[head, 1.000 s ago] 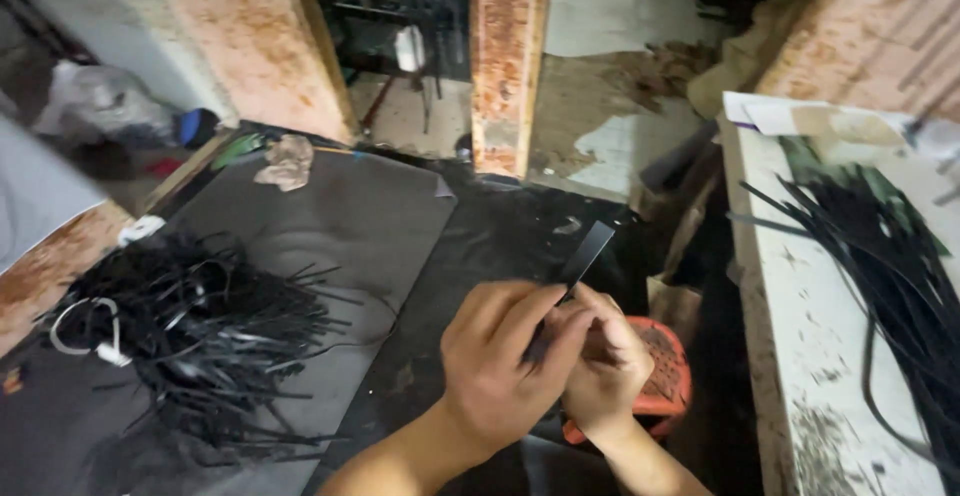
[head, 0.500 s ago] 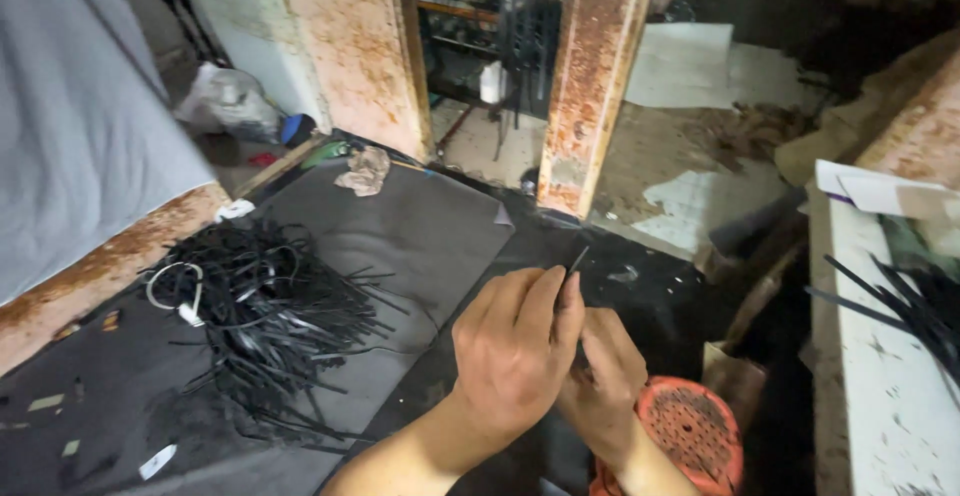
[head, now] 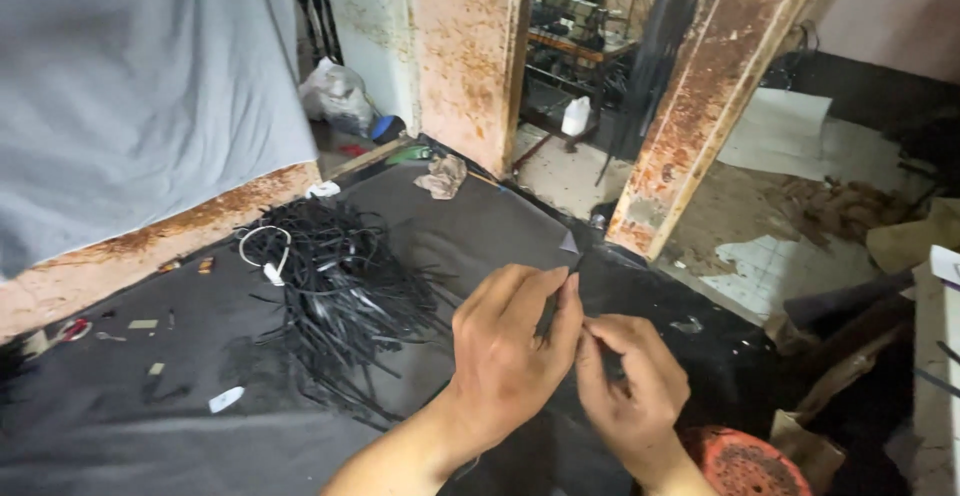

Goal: Applying edge paint to the ends of thin leather straps using a small applicator tool over a makeshift workstation.

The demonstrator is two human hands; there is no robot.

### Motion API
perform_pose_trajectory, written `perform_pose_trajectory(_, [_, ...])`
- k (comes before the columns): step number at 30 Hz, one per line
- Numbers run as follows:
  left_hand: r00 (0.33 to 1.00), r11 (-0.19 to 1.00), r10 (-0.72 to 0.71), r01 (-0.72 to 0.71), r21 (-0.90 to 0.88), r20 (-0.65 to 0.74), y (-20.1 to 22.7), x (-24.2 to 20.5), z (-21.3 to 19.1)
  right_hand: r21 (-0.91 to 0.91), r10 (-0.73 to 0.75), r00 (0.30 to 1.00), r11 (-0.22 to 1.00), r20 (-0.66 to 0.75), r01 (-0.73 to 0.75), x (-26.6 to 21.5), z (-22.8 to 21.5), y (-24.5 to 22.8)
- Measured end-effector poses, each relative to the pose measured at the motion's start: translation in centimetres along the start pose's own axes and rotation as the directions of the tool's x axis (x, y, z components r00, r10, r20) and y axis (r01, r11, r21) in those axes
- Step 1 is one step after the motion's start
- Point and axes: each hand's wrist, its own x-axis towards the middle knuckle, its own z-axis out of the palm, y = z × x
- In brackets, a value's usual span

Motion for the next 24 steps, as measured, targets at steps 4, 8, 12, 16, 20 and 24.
perform_pose_trajectory(4, [1.0,0.999,-0.006,0.007,-0.045,0.021,-2.0,0.0,-5.6,0.028,0.017,0.998,1.0,-0.056,-0.015,-0.2,2.8,-3.6])
perform_pose_trajectory(8, [0.999,0.996,-0.037,0.037,-0.079,0.011,-3.3,-0.6,-11.3,0.004,-0.16,0.982,0.987,-0.098,0.161,-0.2,5.0,-8.0])
perform_pose_trajectory(12, [0.999,0.994,-0.039,0.04,-0.103,0.016,-3.7,-0.5,-16.7,-0.001,-0.219,0.971,0.976,-0.093,0.22,0.1,6.9,-12.9])
perform_pose_trajectory(16, [0.999,0.995,-0.016,0.013,-0.097,-0.033,-3.5,-0.5,-21.1,-0.027,-0.274,0.958,0.962,-0.089,0.272,1.0,8.0,-17.6])
perform_pose_trajectory(20, [0.983,0.992,0.016,-0.04,-0.123,-0.183,-2.7,-0.6,-25.3,0.054,-0.363,0.912,0.924,-0.19,0.379,1.6,8.8,-22.2])
perform_pose_trajectory(24, [0.986,0.996,-0.007,-0.008,-0.087,-0.169,-2.0,-1.0,-28.7,0.116,-0.398,0.894,0.897,-0.208,0.426,1.5,9.9,-25.1])
